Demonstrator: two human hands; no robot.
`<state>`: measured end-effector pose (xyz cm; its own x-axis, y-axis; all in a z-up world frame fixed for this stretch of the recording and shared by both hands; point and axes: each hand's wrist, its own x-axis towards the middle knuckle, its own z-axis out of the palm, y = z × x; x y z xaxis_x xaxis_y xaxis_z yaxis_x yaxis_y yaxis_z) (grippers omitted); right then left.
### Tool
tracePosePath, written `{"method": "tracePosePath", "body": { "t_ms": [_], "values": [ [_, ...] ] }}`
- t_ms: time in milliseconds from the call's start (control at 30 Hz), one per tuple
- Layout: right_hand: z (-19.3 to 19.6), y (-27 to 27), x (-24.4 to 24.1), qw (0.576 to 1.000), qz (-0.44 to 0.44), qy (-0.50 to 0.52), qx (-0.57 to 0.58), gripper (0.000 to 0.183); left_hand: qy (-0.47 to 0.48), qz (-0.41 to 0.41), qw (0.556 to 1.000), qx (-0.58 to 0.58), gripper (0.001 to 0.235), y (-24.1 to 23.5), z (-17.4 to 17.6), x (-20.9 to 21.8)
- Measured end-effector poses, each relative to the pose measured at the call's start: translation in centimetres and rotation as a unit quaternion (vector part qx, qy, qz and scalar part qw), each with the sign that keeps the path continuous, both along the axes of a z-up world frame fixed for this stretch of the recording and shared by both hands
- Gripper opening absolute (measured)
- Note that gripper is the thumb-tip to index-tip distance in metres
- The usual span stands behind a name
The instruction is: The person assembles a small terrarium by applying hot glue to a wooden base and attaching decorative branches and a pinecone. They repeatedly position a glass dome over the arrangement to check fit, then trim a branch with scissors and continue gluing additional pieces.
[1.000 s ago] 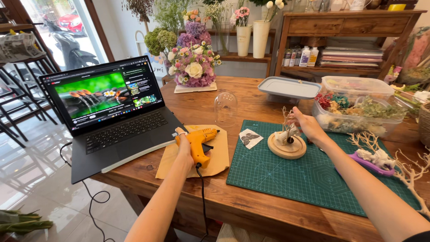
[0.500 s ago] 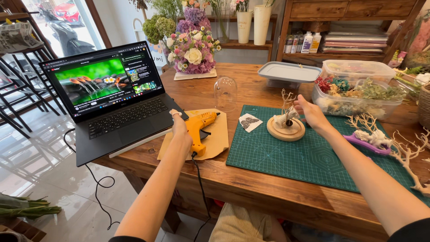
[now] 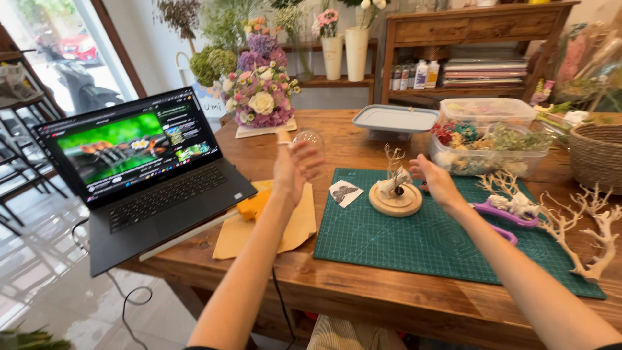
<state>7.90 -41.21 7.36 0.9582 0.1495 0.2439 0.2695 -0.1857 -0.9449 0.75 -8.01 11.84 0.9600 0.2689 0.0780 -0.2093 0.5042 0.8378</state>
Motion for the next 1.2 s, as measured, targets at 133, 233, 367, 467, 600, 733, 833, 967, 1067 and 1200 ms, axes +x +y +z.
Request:
{"method": "tracePosePath", "body": {
  "t_ms": [133,233,367,467,600,733,833,967,1067,1200],
  "values": [
    [-1.6,-0.1,-0.3,0.999,-0.018,-0.023,0.029,0.058,-0.081,0.079,0.961,0.254,0.043,-3.3,-3.1,3.8],
    [-3.4,-0.7,-0.2,0.999,-0.028,-0.03,0.026,0.054,-0.06,0.141,0.899,0.41,0.057,-6.8,-0.4,-0.5],
    [-2.8,-0.5,-2.8,0.997,-0.058,-0.04,0.031,0.049,-0.11,0.189,0.858,0.465,0.055,-8.6,-1.0,0.4],
    [-3.5,-0.6,-2.9,0.997,-0.064,-0.041,0.028,0.049,-0.141,0.202,0.869,0.43,0.053,-10.3,-1.7,1.5],
    [-4.6,-0.5,-3.6,0.996,-0.066,-0.064,-0.012,0.058,-0.119,0.162,0.931,0.304,0.057,-12.3,-3.8,4.0],
    [-5.4,-0.2,-4.1,0.987,-0.044,-0.107,-0.114,0.123,-0.068,0.093,0.975,0.188,0.053,-15.4,-3.0,1.8],
    [-4.1,0.5,-4.7,0.982,-0.046,-0.099,-0.152,0.125,-0.039,0.05,0.987,0.146,0.075,-16.2,-4.7,2.6],
    [-3.7,0.8,-3.9,0.978,-0.042,-0.087,-0.183,0.123,-0.017,0.033,0.989,0.143,0.062,-16.8,-3.1,1.6],
    [-3.7,0.5,-3.3,0.975,-0.041,-0.083,-0.201,0.125,0.003,-0.006,0.995,0.103,0.083,-16.7,-4.5,4.0],
    [-4.2,-0.3,-2.4,0.972,-0.043,-0.073,-0.218,0.121,-0.009,-0.032,0.996,0.077,0.095,-16.4,-5.7,5.7]
  ]
}}
